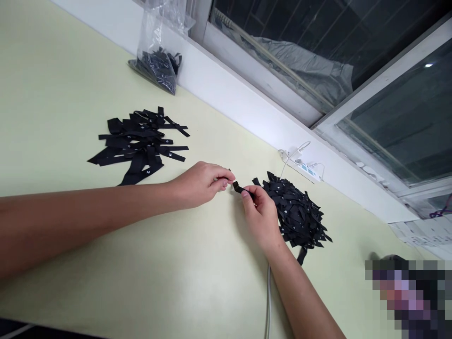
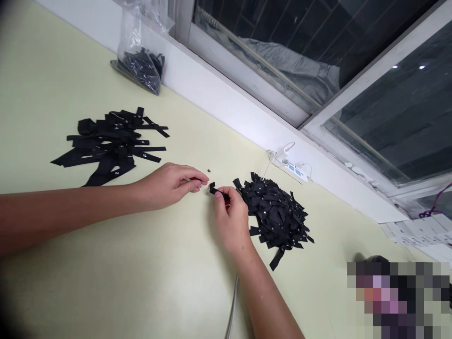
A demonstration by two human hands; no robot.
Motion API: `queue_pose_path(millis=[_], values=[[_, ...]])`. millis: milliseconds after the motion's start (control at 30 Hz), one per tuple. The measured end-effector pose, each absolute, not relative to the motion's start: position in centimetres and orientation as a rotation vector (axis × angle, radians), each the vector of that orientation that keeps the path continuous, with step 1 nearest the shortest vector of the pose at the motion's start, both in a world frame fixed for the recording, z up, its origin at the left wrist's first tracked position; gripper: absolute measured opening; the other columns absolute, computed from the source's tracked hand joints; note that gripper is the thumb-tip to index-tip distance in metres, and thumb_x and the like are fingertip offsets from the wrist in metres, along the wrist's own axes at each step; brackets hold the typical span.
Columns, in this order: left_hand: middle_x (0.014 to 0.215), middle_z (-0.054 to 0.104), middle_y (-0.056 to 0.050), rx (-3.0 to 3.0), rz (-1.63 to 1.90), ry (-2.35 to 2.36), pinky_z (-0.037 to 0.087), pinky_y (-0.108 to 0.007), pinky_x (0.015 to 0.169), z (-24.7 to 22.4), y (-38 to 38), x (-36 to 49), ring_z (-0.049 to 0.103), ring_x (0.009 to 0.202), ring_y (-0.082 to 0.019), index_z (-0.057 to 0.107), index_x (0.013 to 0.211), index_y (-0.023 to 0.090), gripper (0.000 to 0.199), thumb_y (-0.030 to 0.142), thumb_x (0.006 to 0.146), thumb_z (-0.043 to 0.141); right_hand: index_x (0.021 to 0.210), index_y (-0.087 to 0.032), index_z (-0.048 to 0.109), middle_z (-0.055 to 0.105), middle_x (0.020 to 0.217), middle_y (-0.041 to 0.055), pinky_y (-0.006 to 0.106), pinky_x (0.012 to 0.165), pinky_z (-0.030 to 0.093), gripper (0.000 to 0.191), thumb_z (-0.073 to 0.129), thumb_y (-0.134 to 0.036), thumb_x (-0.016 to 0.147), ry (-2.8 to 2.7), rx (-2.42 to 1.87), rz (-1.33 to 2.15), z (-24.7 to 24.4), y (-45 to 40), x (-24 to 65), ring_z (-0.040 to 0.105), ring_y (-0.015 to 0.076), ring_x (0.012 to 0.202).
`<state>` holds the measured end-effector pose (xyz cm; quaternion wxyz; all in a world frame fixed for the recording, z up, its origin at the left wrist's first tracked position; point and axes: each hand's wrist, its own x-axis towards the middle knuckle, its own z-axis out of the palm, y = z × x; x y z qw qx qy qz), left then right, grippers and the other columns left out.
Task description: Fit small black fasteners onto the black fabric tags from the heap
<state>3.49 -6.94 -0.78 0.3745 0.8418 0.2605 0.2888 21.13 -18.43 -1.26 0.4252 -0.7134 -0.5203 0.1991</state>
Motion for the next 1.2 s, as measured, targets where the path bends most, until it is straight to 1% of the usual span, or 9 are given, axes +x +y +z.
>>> queue_pose_path(millis=[100, 200, 367, 567, 667, 767, 833, 967, 1200], values=[[0.091, 0.078, 0.0, 2.096, 0.697, 0.661, 0.05, -0.025, 0.07, -0.8, -6.9, 3.4, 0.07, 0.078, -0.014, 0.074, 0.11, 0.019, 0.026, 0.022, 0.094, 0.054, 0.093, -0.022, 0.063, 0.058, 0.067, -0.0026, 0.026, 0.051, 0.036, 0.023, 0.058, -0.044, 0.093, -1.27, -1.789, 0.545, -1.5, -18.4, 21.3, 0.047, 0.0136, 0.054], [0.085, 0.076, 0.0, 2.099, 0.693, 0.619, 0.049, -0.025, 0.069, -0.6, -7.0, 3.3, 0.069, 0.076, -0.013, 0.075, 0.107, 0.019, 0.026, 0.025, 0.096, 0.052, 0.093, -0.022, 0.061, 0.06, 0.07, -0.002, 0.026, 0.052, 0.037, 0.026, 0.059, -0.048, 0.093, -1.25, -1.757, 0.599, -1.7, -18.3, 21.5, 0.048, 0.0134, 0.057], [0.1, 0.075, -0.003, 2.152, 0.801, 0.44, 0.05, -0.027, 0.077, -0.4, -7.3, 3.2, 0.068, 0.087, -0.014, 0.08, 0.102, 0.021, 0.023, 0.028, 0.095, 0.059, 0.092, -0.021, 0.063, 0.063, 0.074, 0.0, 0.027, 0.057, 0.039, 0.029, 0.067, -0.05, 0.09, -1.246, -1.647, 0.676, -1.9, -18.2, 21.4, 0.052, 0.0143, 0.063], [0.093, 0.076, -0.002, 1.959, 0.683, 0.552, 0.049, -0.027, 0.07, -0.2, -7.5, 3.3, 0.067, 0.085, -0.017, 0.079, 0.092, 0.022, 0.016, 0.035, 0.089, 0.07, 0.089, -0.02, 0.064, 0.058, 0.068, -0.0027, 0.026, 0.055, 0.035, 0.032, 0.074, -0.051, 0.085, -1.235, -1.585, 0.76, -1.6, -18.3, 21.4, 0.048, 0.0125, 0.06], [0.107, 0.074, -0.003, 1.919, 0.703, 0.516, 0.049, -0.028, 0.074, -0.4, -7.3, 3.4, 0.067, 0.097, -0.018, 0.076, 0.091, 0.022, 0.016, 0.037, 0.088, 0.071, 0.088, -0.021, 0.065, 0.06, 0.069, -0.0028, 0.025, 0.054, 0.036, 0.034, 0.077, -0.052, 0.082, -1.164, -1.528, 0.856, -1.2, -18.3, 21.5, 0.049, 0.0113, 0.058], [0.126, 0.068, -0.006, 1.842, 0.686, 0.34, 0.049, -0.032, 0.091, -0.6, -7.1, 3.5, 0.063, 0.116, -0.019, 0.07, 0.093, 0.02, 0.015, 0.034, 0.093, 0.066, 0.087, -0.021, 0.066, 0.06, 0.067, -0.0036, 0.024, 0.053, 0.038, 0.036, 0.08, -0.052, 0.079, -1.078, -1.469, 0.968, -0.8, -18.3, 21.5, 0.05, 0.0103, 0.056], [0.118, 0.07, -0.006, 1.757, 0.623, 0.233, 0.049, -0.034, 0.096, -0.8, -7.1, 3.5, 0.064, 0.111, -0.017, 0.065, 0.097, 0.019, 0.014, 0.033, 0.097, 0.06, 0.086, -0.02, 0.067, 0.061, 0.067, -0.0035, 0.023, 0.052, 0.038, 0.036, 0.083, -0.051, 0.078, -1.035, -1.435, 1.026, -0.4, -18.4, 21.2, 0.05, 0.0097, 0.055], [0.095, 0.066, -0.003, 1.707, 0.601, 0.225, 0.051, -0.033, 0.088, -0.7, -7.4, 3.3, 0.062, 0.092, -0.015, 0.06, 0.094, 0.018, 0.012, 0.03, 0.095, 0.06, 0.083, -0.019, 0.067, 0.062, 0.066, -0.0029, 0.022, 0.052, 0.039, 0.038, 0.087, -0.049, 0.074, -0.988, -1.427, 1.066, 0.2, -18.6, 20.8, 0.051, 0.0093, 0.056], [0.091, 0.065, -0.003, 1.625, 0.626, 0.291, 0.05, -0.033, 0.085, -0.6, -7.6, 3.4, 0.061, 0.088, -0.015, 0.061, 0.091, 0.016, 0.013, 0.029, 0.092, 0.064, 0.082, -0.018, 0.069, 0.065, 0.069, -0.0009, 0.022, 0.051, 0.04, 0.04, 0.088, -0.052, 0.072, -0.94, -1.447, 1.073, 0.3, -18.7, 20.8, 0.052, 0.0089, 0.055]])
